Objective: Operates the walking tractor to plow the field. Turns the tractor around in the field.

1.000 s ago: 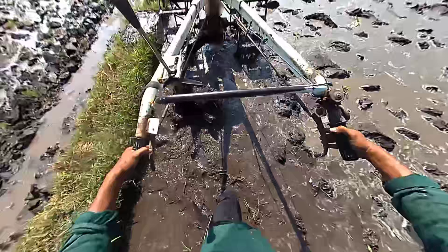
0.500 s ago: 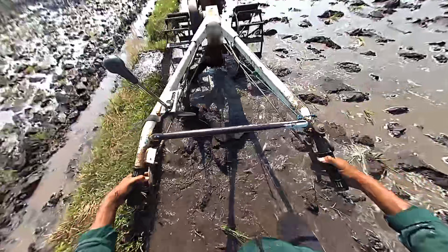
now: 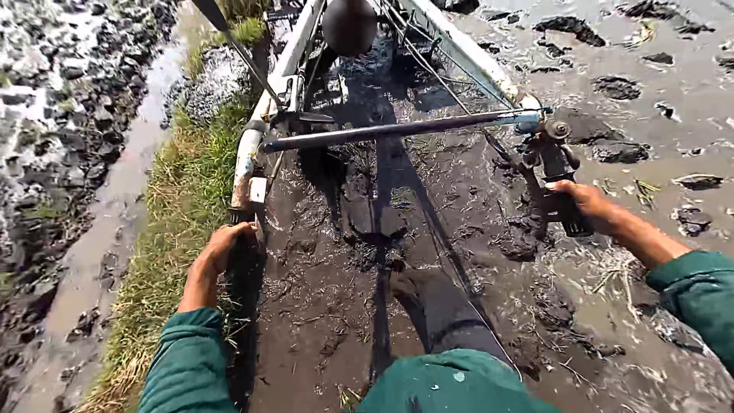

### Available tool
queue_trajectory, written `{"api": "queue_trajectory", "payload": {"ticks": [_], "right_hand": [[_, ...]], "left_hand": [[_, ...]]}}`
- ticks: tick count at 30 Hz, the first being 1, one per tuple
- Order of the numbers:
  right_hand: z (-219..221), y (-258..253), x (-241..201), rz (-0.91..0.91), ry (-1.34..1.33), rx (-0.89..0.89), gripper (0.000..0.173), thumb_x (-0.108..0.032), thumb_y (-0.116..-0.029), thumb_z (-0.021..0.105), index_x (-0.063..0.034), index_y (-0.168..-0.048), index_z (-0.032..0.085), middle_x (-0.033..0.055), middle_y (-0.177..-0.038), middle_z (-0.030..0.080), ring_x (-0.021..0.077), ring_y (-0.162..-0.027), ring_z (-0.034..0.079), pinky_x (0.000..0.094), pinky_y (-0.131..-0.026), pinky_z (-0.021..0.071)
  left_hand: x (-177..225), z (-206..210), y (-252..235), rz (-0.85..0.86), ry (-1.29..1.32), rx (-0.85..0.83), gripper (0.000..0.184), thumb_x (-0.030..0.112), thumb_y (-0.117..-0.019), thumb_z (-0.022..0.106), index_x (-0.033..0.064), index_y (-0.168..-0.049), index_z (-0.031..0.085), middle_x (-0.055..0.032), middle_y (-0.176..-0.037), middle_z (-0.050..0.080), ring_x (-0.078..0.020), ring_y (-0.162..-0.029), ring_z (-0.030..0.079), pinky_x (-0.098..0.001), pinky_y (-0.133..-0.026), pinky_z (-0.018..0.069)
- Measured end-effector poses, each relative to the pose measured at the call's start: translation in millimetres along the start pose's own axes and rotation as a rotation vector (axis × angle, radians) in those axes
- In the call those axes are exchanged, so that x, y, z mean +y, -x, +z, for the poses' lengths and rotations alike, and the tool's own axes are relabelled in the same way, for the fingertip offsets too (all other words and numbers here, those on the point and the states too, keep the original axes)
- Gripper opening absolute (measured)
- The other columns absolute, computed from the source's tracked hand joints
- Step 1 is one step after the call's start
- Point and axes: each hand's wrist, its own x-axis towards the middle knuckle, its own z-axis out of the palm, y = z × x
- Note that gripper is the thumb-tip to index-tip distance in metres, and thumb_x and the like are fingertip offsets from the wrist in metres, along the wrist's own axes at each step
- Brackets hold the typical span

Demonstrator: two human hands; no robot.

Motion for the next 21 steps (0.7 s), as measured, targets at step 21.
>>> {"api": "queue_trajectory", "payload": {"ticks": [21], "right_hand": [[100, -255, -181, 0.09, -0.02, -0.064, 0.044, -0.026, -0.1049, 0.045, 0.0015, -0.139, 0.047, 0.016, -0.114, 0.064, 0.0197, -0.093, 0.065, 0.04, -0.08, 0.0545]], "left_hand": [[172, -31, -309, -0.032, 0.037, -0.094, 0.028, 0.016, -0.0902, 0.05, 0.0065, -0.115, 0.06, 0.0036, -0.083, 0.066, -0.0066, -0.069, 0.065, -0.0273, -0.064, 0.0572]]}}
